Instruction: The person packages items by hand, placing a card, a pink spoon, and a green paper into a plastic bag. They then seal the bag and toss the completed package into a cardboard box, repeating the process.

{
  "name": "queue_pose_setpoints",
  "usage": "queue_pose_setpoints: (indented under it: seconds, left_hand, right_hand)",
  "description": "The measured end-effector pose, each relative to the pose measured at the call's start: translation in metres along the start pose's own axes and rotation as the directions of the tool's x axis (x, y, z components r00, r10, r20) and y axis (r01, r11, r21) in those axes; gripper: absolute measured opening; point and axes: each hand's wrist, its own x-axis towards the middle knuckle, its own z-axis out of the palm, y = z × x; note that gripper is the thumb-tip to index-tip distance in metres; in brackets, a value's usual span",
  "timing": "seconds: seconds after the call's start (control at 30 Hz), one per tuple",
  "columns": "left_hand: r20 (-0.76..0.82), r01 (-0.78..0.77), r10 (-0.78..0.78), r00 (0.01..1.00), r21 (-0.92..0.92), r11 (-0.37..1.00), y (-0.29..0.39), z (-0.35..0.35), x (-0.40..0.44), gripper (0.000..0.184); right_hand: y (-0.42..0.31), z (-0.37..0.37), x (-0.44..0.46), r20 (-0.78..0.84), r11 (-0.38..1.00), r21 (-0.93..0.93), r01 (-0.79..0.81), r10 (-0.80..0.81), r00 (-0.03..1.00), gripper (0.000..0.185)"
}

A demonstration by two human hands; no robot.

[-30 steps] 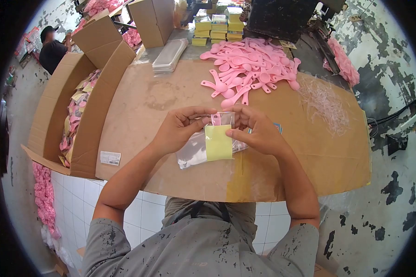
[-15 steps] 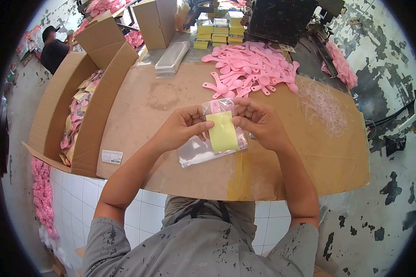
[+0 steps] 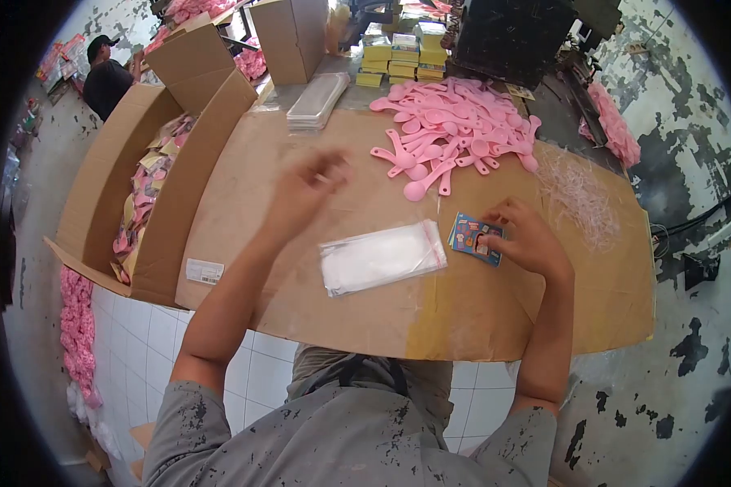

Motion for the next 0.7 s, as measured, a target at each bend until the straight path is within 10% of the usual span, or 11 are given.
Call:
queue_pose_setpoints:
  seconds: [0.17,0.37,0.7]
  left_hand:
    - [0.311,-0.365,0.238,0.92,0.459,0.81,-0.013,0.046,-0.028,0.032]
    - [0.261,0.019,-0.069,0.963,0.188,0.982,-0.004,0.047,-0.027,0.027]
    - [0.268,-0.023,0.002,0.963,0.075,0.997,-0.003,0.045,-0.025,0.017]
  right_hand:
    - [0.004,0.003,0.0,0.048,0.986,0.145,-0.085,0.079,0.996,0.029]
    - [0.014,0.001,0.0,0.047,0.96,0.229,-0.161,0.154,0.987,0.021]
    - [0.005,0.011,0.002,-0.183,0.896,0.444,-0.001,0.091,0.979,0.015]
